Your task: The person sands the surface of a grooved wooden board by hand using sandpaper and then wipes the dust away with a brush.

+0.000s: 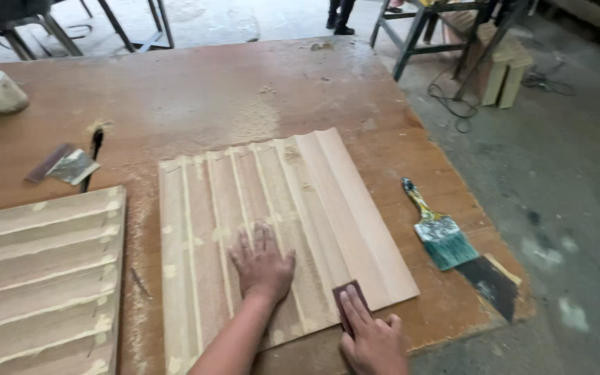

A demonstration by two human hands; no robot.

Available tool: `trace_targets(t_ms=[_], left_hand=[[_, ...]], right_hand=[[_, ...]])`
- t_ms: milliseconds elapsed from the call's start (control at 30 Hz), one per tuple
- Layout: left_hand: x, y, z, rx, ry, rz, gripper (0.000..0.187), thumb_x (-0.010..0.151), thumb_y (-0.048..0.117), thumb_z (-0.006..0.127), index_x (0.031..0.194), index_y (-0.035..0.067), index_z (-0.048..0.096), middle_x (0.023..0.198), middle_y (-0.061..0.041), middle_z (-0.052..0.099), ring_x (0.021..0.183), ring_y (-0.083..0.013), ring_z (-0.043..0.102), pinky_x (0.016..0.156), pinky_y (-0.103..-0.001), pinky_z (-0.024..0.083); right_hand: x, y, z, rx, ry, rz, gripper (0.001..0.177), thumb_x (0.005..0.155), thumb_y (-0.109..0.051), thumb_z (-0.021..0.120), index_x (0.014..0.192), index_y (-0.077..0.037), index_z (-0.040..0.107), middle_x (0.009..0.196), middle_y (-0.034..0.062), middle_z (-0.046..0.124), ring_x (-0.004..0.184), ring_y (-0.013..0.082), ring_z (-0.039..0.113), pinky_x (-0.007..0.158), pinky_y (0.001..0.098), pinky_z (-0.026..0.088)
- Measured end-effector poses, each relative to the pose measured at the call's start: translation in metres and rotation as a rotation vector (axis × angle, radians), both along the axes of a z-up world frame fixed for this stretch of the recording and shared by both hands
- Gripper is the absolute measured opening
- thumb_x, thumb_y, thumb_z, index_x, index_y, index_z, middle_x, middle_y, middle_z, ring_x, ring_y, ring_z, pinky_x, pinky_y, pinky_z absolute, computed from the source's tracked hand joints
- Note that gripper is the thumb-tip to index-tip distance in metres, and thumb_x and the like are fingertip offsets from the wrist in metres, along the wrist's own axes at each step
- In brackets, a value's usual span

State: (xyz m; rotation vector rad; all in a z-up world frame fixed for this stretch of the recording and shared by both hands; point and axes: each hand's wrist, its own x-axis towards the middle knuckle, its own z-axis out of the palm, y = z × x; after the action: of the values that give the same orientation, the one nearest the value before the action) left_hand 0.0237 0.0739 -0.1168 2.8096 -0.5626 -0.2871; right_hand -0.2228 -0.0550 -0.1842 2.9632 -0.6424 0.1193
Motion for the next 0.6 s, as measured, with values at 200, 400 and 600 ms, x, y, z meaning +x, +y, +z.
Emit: trace_targets(t_ms=[200,400,600], left_hand=[[0.0,0.007,0.013,0.047,0.07,-0.001,0.088,0.095,0.064,0.033,0.163,0.011,0.01,0.173,-0.005,0.004,0.158,-0.0382,-0.005,0.121,-0.068,-0.001],[-0.005,0.007,0.006,-0.005,0.062,0.029,0.09,0.092,0.062,0.04,0.162,0.012,0.017,0.173,-0.004,0.009,0.158,-0.0397,-0.001,0.12,-0.067,-0.004],[-0.009,0.005,0.012,-0.014,0.042,0.011,0.089,0.093,0.061,0.041,0.162,0.01,0.018,0.172,-0.006,0.013,0.157,-0.0401,0.0,0.12,-0.069,-0.001]], right_hand=[[-0.016,0.012,0.005,-0.164,-0.168,0.079,0.099,0.058,-0.055,0.055,0.155,-0.044,0.036,0.164,-0.0222,0.03,0.045,0.0063,0.063,0.074,0.0337,0.041],[-0.001,0.017,0.038,0.29,0.155,0.013,0.085,0.083,-0.047,0.051,0.162,-0.04,0.019,0.17,-0.0146,0.015,0.089,0.0213,0.077,0.088,0.0485,0.038],[0.007,0.019,0.061,0.435,0.265,-0.006,0.087,0.088,-0.046,0.051,0.164,-0.035,0.011,0.173,-0.0152,0.003,0.093,0.0253,0.072,0.105,0.0607,0.031]])
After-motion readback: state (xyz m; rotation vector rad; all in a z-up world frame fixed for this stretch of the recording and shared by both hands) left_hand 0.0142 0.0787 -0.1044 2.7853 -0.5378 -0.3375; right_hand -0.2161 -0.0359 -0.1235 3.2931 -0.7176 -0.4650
